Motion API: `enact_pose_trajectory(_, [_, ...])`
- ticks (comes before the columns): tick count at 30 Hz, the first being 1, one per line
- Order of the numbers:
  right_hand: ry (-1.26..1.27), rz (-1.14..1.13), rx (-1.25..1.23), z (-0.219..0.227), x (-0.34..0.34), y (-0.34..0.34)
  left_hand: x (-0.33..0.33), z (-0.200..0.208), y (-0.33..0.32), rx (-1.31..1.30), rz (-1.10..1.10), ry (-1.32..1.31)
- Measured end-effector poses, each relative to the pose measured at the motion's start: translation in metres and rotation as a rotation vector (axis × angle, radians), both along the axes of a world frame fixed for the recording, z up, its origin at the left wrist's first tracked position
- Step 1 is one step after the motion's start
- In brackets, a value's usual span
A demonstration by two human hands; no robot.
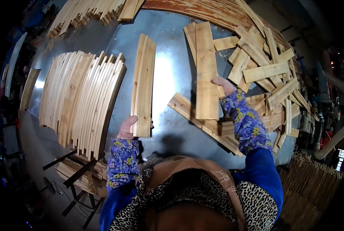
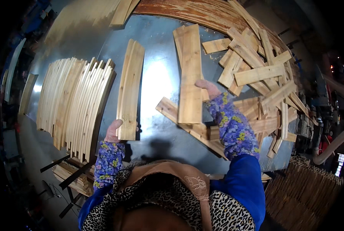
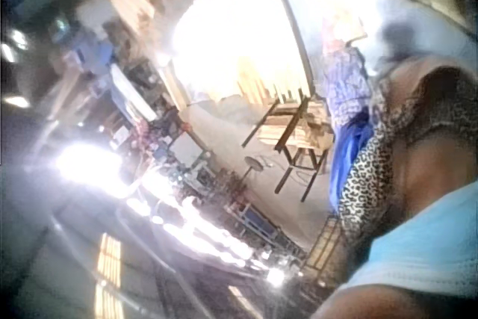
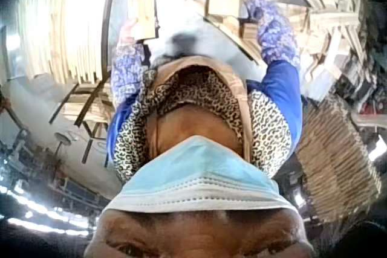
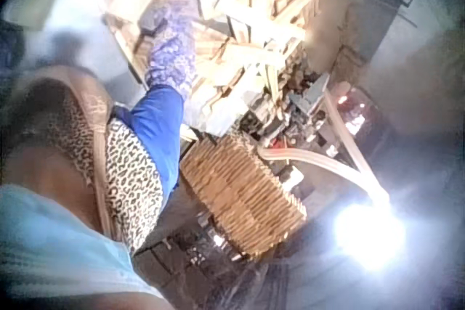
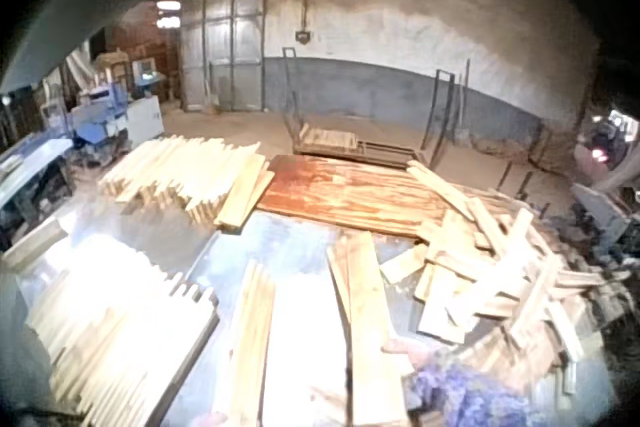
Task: The person repeatedly picks up thin wooden planks from a pile on a metal table and stacks them into a neat pile. The person handles the planks one by one or in small groups, aligning them before placing them in the stack.
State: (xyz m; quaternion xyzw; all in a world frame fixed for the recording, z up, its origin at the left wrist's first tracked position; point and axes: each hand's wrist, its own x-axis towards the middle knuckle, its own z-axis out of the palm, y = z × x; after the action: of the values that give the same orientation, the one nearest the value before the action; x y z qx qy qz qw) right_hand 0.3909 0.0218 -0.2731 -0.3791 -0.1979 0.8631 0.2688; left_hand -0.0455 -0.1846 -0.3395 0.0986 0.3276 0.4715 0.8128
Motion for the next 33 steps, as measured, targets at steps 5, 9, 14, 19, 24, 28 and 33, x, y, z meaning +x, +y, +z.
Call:
enact_pose_trajectory(5, [0.073, 0.014, 0.038, -0.004, -0.110, -0.096, -0.050, -0.012, -0.042, 0.070, -0.037, 0.019])
enact_pose_trajectory(9, [-0.183, 0.105, 0.130, -0.046, -0.198, -0.168, -0.098, 0.013, -0.086, -0.051, -0.049, 0.005])
enact_pose_trajectory(14, [-0.475, 0.134, 0.411, -0.101, -0.347, -0.235, -0.133, 0.033, -0.135, 0.363, -0.237, 1.472])
enact_pose_trajectory(19, [0.002, -0.059, 0.070, -0.112, -0.384, -0.242, -0.116, 0.077, -0.123, 0.392, -0.646, 1.924])
enact_pose_trajectory(24, [-0.259, 0.056, 0.108, -0.127, -0.347, -0.231, -0.122, 0.045, -0.108, 0.297, -0.715, 2.012])
enact_pose_trajectory(28, [-0.518, 0.043, 0.307, -0.115, -0.299, -0.238, -0.144, 0.054, -0.107, 0.146, -0.352, 1.528])
enact_pose_trajectory(33, [-0.889, 0.297, 0.465, -0.078, -0.318, -0.256, -0.194, 0.073, -0.112, -0.025, -0.066, 0.579])
